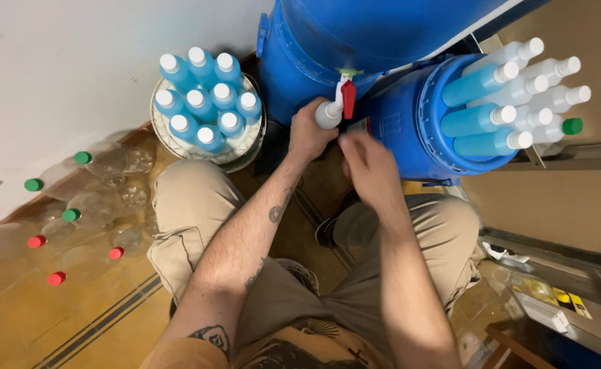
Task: The person fills small plastic bottles with a blue liquid from a large blue barrel using a spigot. They repeatedly unscrew caps, fill the bottles, screw the caps back on, and place the filled bottles into a bucket.
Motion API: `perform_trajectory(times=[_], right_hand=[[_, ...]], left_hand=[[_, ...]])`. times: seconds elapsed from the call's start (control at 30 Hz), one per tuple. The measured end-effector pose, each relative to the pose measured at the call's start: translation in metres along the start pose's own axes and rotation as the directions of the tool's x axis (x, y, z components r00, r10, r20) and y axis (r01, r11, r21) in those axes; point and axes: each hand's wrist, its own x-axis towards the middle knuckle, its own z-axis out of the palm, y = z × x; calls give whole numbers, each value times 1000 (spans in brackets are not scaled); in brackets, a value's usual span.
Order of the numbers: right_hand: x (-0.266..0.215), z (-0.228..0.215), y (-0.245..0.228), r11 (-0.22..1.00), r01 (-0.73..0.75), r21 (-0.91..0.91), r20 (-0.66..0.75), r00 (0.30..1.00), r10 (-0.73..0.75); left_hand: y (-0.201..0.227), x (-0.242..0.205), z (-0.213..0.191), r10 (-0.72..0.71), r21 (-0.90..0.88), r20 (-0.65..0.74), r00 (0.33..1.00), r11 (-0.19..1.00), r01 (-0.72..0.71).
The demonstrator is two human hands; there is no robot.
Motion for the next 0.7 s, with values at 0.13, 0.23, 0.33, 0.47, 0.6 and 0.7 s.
perform_trajectory(times=[0.13, 0.23, 0.33, 0.47, 0.6, 0.7], right_hand=[[-100, -14, 78, 987, 119, -112, -71, 989, -127], [-181, -27, 165, 977, -21, -212, -282, 959, -41], [-252, -47, 235, 912, -72, -404, -419, 901, -115], [-292, -46, 252, 806, -408, -429, -526, 838, 144], [-282, -19, 234, 844, -407, -349, -675, 734, 75], [-275, -17, 244, 844, -388, -371, -687, 726, 32]], left_hand=[[5, -3, 1, -8, -57, 0, 1000, 998, 8], [8, -4, -3, -23, -35, -1, 1000, 999, 23], [12, -2, -6, 9, -8, 16, 1000, 1000, -9], [10, -1, -5, 12, 34, -4, 1000, 999, -12], [11, 1, -5, 6, 35, -2, 1000, 999, -5], [16, -2, -7, -2, 28, 6, 1000, 1000, 1]])
